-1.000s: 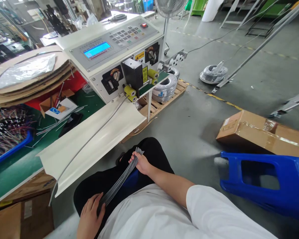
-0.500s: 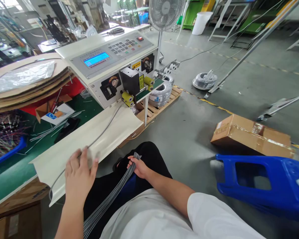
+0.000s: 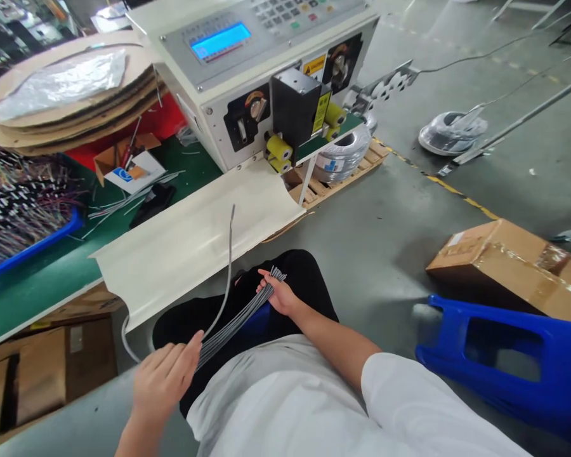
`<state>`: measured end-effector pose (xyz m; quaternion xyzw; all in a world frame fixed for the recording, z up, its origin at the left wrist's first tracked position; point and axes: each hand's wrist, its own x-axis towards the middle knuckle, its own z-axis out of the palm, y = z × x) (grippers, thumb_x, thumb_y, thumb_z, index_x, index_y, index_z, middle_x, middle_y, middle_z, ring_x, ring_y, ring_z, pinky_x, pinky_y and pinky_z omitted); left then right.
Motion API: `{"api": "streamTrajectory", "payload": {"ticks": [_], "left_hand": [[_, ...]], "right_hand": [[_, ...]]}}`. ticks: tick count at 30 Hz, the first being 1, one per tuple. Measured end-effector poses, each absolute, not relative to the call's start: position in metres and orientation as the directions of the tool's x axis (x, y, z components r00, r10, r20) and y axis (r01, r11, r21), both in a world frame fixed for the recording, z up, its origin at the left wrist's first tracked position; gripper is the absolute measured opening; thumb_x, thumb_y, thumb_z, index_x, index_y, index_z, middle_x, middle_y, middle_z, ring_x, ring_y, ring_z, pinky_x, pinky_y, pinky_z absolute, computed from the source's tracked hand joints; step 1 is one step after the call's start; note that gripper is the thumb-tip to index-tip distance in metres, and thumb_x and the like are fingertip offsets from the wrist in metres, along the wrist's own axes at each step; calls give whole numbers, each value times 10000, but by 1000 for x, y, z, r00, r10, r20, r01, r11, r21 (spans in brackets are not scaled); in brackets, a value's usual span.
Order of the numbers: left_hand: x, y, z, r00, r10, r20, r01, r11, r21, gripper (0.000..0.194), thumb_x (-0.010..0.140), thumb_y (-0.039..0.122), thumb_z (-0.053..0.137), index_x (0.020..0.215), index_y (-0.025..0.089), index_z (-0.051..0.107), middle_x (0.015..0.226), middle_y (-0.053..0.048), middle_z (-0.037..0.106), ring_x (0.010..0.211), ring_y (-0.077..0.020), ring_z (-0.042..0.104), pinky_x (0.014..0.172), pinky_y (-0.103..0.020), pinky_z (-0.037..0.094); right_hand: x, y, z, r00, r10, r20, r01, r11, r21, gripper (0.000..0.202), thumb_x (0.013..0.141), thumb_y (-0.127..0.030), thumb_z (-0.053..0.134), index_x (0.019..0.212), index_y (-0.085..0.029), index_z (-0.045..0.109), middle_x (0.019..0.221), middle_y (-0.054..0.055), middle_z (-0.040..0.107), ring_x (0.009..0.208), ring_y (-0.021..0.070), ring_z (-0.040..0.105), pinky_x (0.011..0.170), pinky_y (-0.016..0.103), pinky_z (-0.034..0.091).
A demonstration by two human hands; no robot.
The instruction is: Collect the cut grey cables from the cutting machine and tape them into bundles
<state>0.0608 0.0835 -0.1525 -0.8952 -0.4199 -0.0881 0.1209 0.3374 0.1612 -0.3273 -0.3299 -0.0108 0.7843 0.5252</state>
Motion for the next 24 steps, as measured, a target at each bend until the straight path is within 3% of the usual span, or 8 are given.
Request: {"api": "streamTrajectory", "payload": {"ticks": [4, 8, 10, 15, 20, 24], "left_hand": [[67, 54, -187, 567, 819, 89, 823, -568, -18, 340, 920, 251, 543, 1253, 268, 609, 720, 4, 704, 637, -125, 647, 585, -243, 437], [67, 38, -213, 464, 885, -37, 881, -457, 119, 319, 957, 275, 465, 1223, 257, 640, 981, -33, 757, 827, -160, 707, 664, -244, 500], [63, 32, -219, 412, 908, -78, 905, -398, 150, 321, 964, 293, 448, 1209, 261, 653, 1021, -34, 755, 862, -170, 711, 693, -254, 513], [53, 24, -220, 272, 954, -127, 958, -256, 128, 325, 968, 335, 434, 1193, 296, 664, 997, -10, 760, 835, -169, 716, 604, -247, 487], [62, 27, -216, 303, 938, -167, 946, -275, 173, 340, 974, 332, 406, 1196, 298, 661, 975, -21, 758, 842, -174, 705, 644, -258, 482], [64, 32, -213, 279, 924, -261, 956, -244, 161, 348, 964, 363, 403, 1202, 296, 648, 978, -37, 747, 856, -189, 695, 677, -275, 492]], "right_hand": [[337, 161, -330, -220, 822, -526, -819, -449, -359, 334, 796, -301, 702, 1110, -195, 657, 777, 5, 660, 752, 171, 641, 796, 351, 487], [340, 158, -329, -244, 830, -502, -800, -465, -379, 345, 782, -299, 709, 1116, -223, 666, 1112, 62, 701, 976, 226, 670, 860, 377, 488], [340, 156, -328, -246, 834, -494, -801, -462, -380, 362, 778, -293, 710, 1130, -228, 662, 1145, 63, 697, 1019, 240, 663, 874, 384, 489], [337, 155, -324, -211, 840, -500, -797, -445, -410, 368, 778, -293, 711, 1136, -231, 655, 1066, 54, 705, 994, 230, 659, 873, 382, 499], [333, 155, -323, -198, 860, -469, -803, -417, -425, 313, 794, -314, 709, 1095, -242, 660, 786, -23, 616, 793, 165, 629, 847, 359, 499], [331, 156, -325, -147, 864, -482, -788, -397, -471, 239, 787, -337, 712, 998, -236, 667, 705, -39, 543, 686, 149, 573, 787, 356, 501]]}}
